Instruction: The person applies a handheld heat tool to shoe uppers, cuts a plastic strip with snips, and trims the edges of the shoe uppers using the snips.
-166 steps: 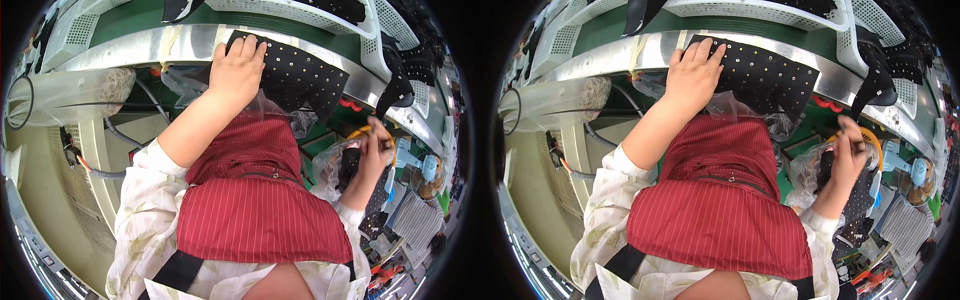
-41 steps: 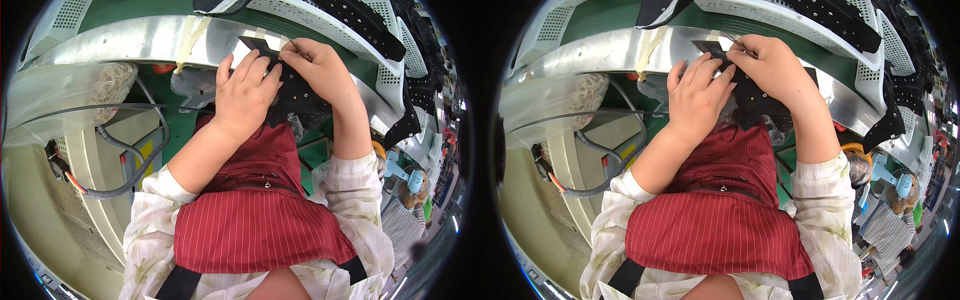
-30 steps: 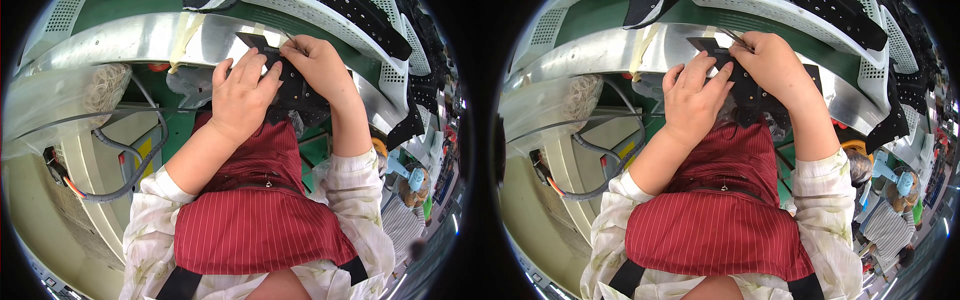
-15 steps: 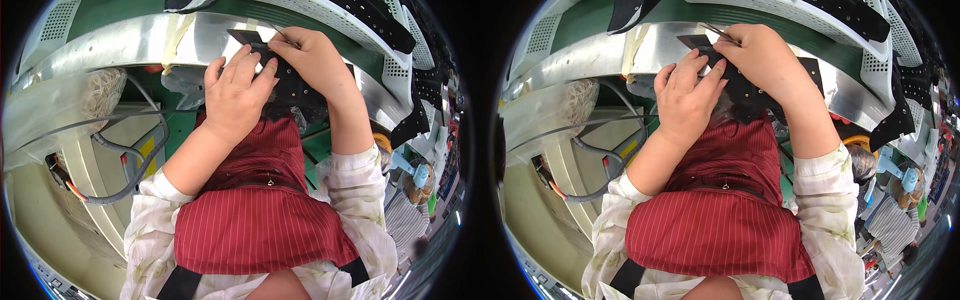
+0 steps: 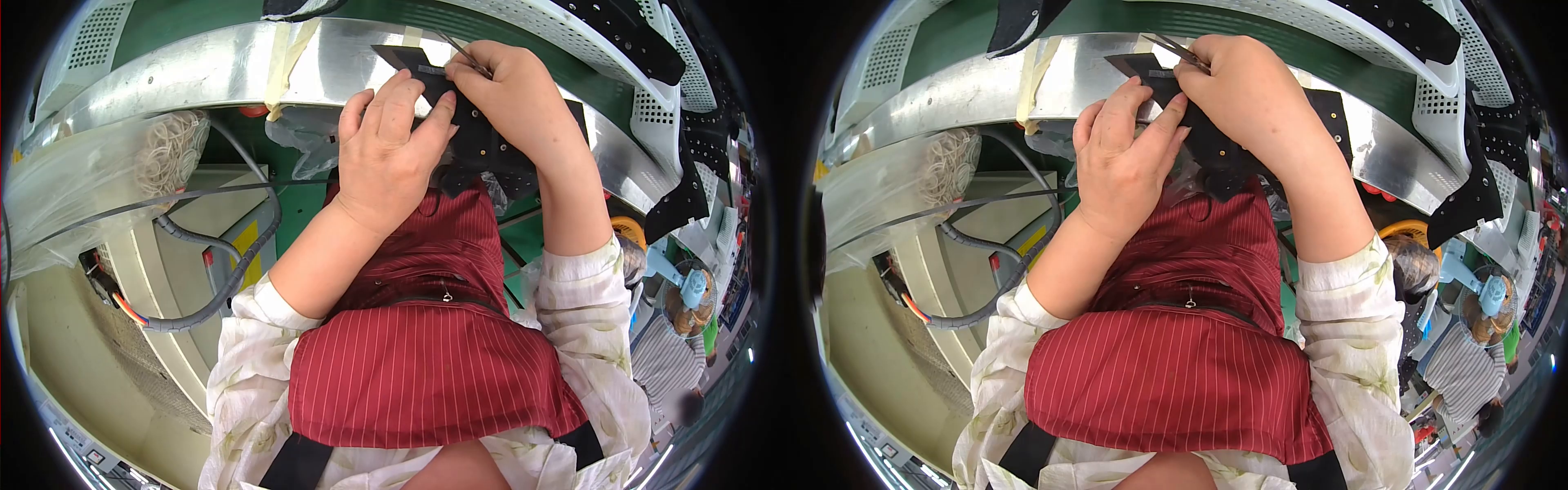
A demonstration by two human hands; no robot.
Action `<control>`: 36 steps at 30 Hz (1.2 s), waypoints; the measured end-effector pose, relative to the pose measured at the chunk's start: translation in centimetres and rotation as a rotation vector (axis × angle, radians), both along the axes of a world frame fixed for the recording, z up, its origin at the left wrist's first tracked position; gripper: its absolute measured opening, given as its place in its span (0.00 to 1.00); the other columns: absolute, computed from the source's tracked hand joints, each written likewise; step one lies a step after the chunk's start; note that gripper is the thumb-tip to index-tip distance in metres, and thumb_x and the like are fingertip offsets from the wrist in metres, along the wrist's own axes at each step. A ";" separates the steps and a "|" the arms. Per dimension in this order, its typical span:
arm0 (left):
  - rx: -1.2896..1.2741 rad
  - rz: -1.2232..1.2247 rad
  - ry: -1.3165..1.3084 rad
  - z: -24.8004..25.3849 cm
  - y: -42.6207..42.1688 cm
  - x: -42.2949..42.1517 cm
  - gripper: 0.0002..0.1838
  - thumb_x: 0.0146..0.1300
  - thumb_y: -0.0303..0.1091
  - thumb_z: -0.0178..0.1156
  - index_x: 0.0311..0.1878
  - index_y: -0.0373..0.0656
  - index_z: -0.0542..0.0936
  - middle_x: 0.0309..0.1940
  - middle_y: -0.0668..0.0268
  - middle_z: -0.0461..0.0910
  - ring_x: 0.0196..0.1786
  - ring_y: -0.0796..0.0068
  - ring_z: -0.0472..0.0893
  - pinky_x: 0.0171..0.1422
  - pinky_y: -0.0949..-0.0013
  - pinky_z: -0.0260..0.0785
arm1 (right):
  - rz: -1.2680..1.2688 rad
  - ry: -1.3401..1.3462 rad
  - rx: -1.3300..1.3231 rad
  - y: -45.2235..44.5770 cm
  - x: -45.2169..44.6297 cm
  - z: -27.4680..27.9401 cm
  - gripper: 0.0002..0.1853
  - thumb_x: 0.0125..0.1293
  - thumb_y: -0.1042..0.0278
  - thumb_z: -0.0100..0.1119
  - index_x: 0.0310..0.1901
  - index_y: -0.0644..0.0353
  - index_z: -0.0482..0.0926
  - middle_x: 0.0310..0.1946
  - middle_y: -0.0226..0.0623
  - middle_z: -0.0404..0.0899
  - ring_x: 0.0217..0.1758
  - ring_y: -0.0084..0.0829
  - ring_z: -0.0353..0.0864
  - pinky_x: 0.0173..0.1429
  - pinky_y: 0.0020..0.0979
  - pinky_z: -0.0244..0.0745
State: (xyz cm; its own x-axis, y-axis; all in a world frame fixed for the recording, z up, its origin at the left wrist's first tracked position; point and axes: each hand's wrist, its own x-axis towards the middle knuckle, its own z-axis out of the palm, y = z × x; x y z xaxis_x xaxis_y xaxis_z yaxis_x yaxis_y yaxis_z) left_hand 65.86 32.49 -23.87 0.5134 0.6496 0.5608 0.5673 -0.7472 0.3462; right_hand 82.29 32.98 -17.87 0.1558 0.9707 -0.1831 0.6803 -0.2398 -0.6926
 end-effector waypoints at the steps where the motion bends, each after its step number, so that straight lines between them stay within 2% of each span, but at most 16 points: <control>1: -0.005 -0.009 -0.008 0.0 0.0 0.0 0.21 0.46 0.33 0.69 0.47 0.51 0.82 0.48 0.64 0.72 0.54 0.67 0.74 0.59 0.61 0.61 | -0.001 -0.005 -0.017 0.0 0.0 0.1 0.13 0.62 0.65 0.57 0.38 0.70 0.78 0.22 0.36 0.76 0.27 0.21 0.70 0.35 0.26 0.69; 9: 0.003 -0.027 -0.043 -0.4 0.2 0.1 0.22 0.44 0.31 0.70 0.47 0.49 0.82 0.46 0.64 0.71 0.54 0.65 0.73 0.57 0.61 0.63 | 0.033 0.001 0.012 0.1 0.4 -0.3 0.12 0.62 0.65 0.58 0.37 0.69 0.78 0.23 0.33 0.77 0.27 0.20 0.71 0.35 0.25 0.70; 11: 0.008 -0.030 -0.053 -0.3 0.2 0.1 0.22 0.43 0.31 0.70 0.47 0.49 0.82 0.45 0.64 0.71 0.54 0.64 0.73 0.57 0.61 0.63 | 0.014 0.179 0.003 0.1 0.7 -0.2 0.12 0.62 0.66 0.59 0.37 0.68 0.79 0.24 0.31 0.78 0.28 0.19 0.71 0.36 0.24 0.69; 12: 0.004 -0.031 -0.049 -0.2 0.2 0.1 0.23 0.43 0.31 0.70 0.47 0.49 0.82 0.44 0.64 0.71 0.53 0.64 0.74 0.57 0.61 0.63 | 0.016 0.180 0.003 0.1 0.9 0.0 0.12 0.62 0.66 0.59 0.37 0.68 0.79 0.24 0.31 0.78 0.28 0.19 0.71 0.36 0.24 0.69; 14: -0.001 -0.030 -0.044 -0.1 0.1 0.0 0.23 0.43 0.31 0.70 0.47 0.50 0.82 0.43 0.64 0.70 0.53 0.64 0.74 0.56 0.61 0.63 | -0.035 0.326 0.027 -0.1 1.2 0.3 0.15 0.61 0.62 0.58 0.39 0.67 0.81 0.23 0.40 0.78 0.27 0.26 0.76 0.36 0.28 0.71; 15: 0.000 -0.026 -0.035 -0.1 0.1 0.0 0.23 0.43 0.31 0.70 0.47 0.50 0.82 0.43 0.65 0.70 0.53 0.63 0.74 0.56 0.61 0.63 | -0.035 0.326 0.026 0.0 1.2 0.2 0.15 0.61 0.62 0.58 0.39 0.67 0.81 0.23 0.40 0.78 0.27 0.26 0.76 0.36 0.28 0.71; 17: -0.002 -0.029 -0.026 -0.2 0.0 0.0 0.23 0.43 0.31 0.70 0.47 0.50 0.82 0.42 0.65 0.70 0.53 0.63 0.74 0.56 0.60 0.63 | 0.120 0.273 0.028 0.4 1.4 -0.1 0.14 0.61 0.61 0.57 0.39 0.66 0.81 0.24 0.44 0.79 0.27 0.33 0.78 0.37 0.31 0.72; 18: -0.002 -0.025 -0.020 -0.2 0.0 0.0 0.23 0.43 0.31 0.70 0.47 0.50 0.82 0.42 0.65 0.70 0.53 0.63 0.74 0.56 0.60 0.63 | 0.114 0.272 0.028 0.4 1.1 -0.1 0.14 0.61 0.61 0.57 0.39 0.66 0.81 0.24 0.44 0.79 0.27 0.33 0.78 0.37 0.31 0.72; 20: 0.001 -0.021 -0.016 -0.2 0.0 0.1 0.23 0.43 0.32 0.70 0.47 0.50 0.82 0.42 0.65 0.70 0.53 0.63 0.74 0.57 0.60 0.63 | 0.088 0.038 -0.006 0.6 0.4 -0.2 0.13 0.62 0.65 0.58 0.37 0.70 0.78 0.24 0.35 0.77 0.29 0.22 0.72 0.38 0.26 0.69; 26: 0.025 -0.025 -0.025 -0.4 0.1 0.1 0.22 0.43 0.31 0.70 0.47 0.50 0.82 0.42 0.66 0.70 0.50 0.65 0.74 0.55 0.59 0.63 | 0.064 -0.018 -0.014 0.5 0.3 -0.3 0.13 0.62 0.64 0.57 0.37 0.69 0.79 0.25 0.39 0.78 0.29 0.24 0.73 0.39 0.27 0.70; 28: -0.024 -0.018 -0.001 -0.7 0.0 0.0 0.19 0.48 0.37 0.67 0.47 0.52 0.81 0.46 0.65 0.68 0.55 0.64 0.72 0.59 0.58 0.61 | 0.074 -0.002 -0.021 0.5 0.3 -0.1 0.13 0.62 0.64 0.57 0.38 0.69 0.79 0.25 0.39 0.78 0.30 0.24 0.74 0.39 0.27 0.70; 32: -0.019 0.023 0.029 -0.2 -0.3 -0.1 0.19 0.48 0.38 0.67 0.47 0.54 0.81 0.46 0.65 0.68 0.56 0.64 0.71 0.59 0.59 0.60 | 0.112 0.059 0.001 0.6 0.8 -0.3 0.13 0.62 0.64 0.57 0.37 0.68 0.79 0.25 0.37 0.78 0.30 0.23 0.74 0.39 0.27 0.70; 36: 0.008 0.039 0.017 -0.4 -0.2 0.0 0.18 0.49 0.39 0.67 0.46 0.56 0.81 0.51 0.64 0.70 0.56 0.65 0.70 0.60 0.59 0.58 | 0.084 0.100 -0.039 0.8 0.8 0.0 0.13 0.61 0.64 0.58 0.37 0.68 0.79 0.25 0.36 0.79 0.30 0.23 0.74 0.39 0.26 0.71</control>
